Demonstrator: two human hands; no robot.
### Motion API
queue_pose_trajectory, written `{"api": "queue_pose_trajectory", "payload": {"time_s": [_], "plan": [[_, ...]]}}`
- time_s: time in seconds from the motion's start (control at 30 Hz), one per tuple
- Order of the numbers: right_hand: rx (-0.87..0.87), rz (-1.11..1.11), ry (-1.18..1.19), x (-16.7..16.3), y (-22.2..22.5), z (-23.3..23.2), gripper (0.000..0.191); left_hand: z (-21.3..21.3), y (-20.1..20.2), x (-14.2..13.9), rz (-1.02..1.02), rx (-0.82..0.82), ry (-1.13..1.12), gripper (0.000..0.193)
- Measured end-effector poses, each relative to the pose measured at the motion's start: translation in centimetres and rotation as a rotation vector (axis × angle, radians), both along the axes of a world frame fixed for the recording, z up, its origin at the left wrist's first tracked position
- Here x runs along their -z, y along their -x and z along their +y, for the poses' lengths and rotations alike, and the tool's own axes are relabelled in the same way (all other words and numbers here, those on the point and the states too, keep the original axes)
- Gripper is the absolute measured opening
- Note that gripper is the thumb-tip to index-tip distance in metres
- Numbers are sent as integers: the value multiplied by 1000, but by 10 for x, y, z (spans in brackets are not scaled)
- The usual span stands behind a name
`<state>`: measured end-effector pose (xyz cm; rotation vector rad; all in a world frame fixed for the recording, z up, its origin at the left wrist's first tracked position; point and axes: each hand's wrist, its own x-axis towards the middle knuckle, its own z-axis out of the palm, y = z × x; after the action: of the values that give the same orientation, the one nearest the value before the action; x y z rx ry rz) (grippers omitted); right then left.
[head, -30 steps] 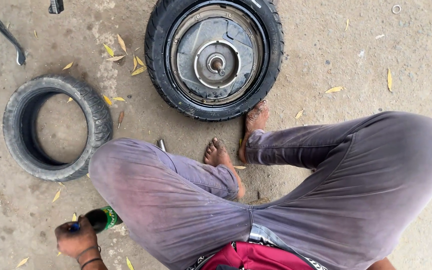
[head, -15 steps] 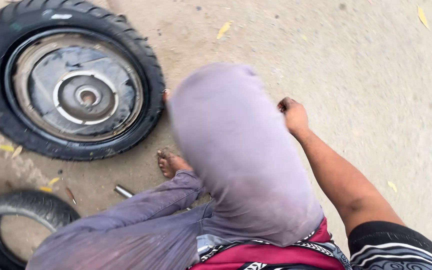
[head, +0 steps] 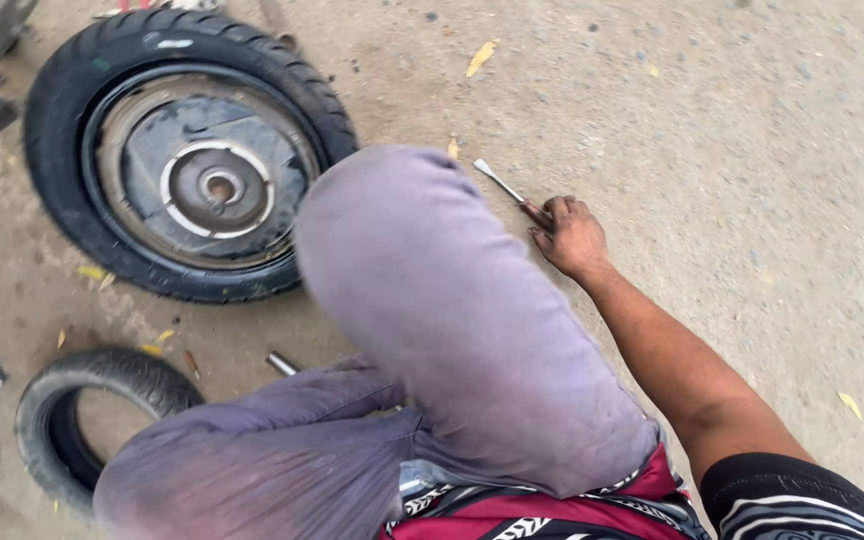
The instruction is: The person sits on the ground with a scooter wheel and pours liquid from a green bottle onto the tire bead. They then use a small pry tool to work the tire bead over the rim edge while rotating the wheel, and finally use a long metal rod to press the bead away from the rim.
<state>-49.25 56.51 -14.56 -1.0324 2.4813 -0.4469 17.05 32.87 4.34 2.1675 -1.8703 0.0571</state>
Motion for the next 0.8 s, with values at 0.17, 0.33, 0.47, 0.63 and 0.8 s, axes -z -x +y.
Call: {"api": "queue_pose_trajectory", "payload": {"time_s": [0.17,0.33,0.47,0.63,0.8], "plan": [[-156,-98,-218,-7,-12,-18,39,26,-18,-70,206,162,284,8],[-196,-141,-278,-23,-7,-15,35,-6,41,-151,649,227,424,13],[-178,-127,-200,-67,14,-35,32,-39,105,-195,859,366,410,16],[-177,-69,106,-233,46,-91,28,-100,143,-209,719,593,314,19],[-369,-41,463,-417,18,-177,25,-200,159,-152,638,550,258,21]]}}
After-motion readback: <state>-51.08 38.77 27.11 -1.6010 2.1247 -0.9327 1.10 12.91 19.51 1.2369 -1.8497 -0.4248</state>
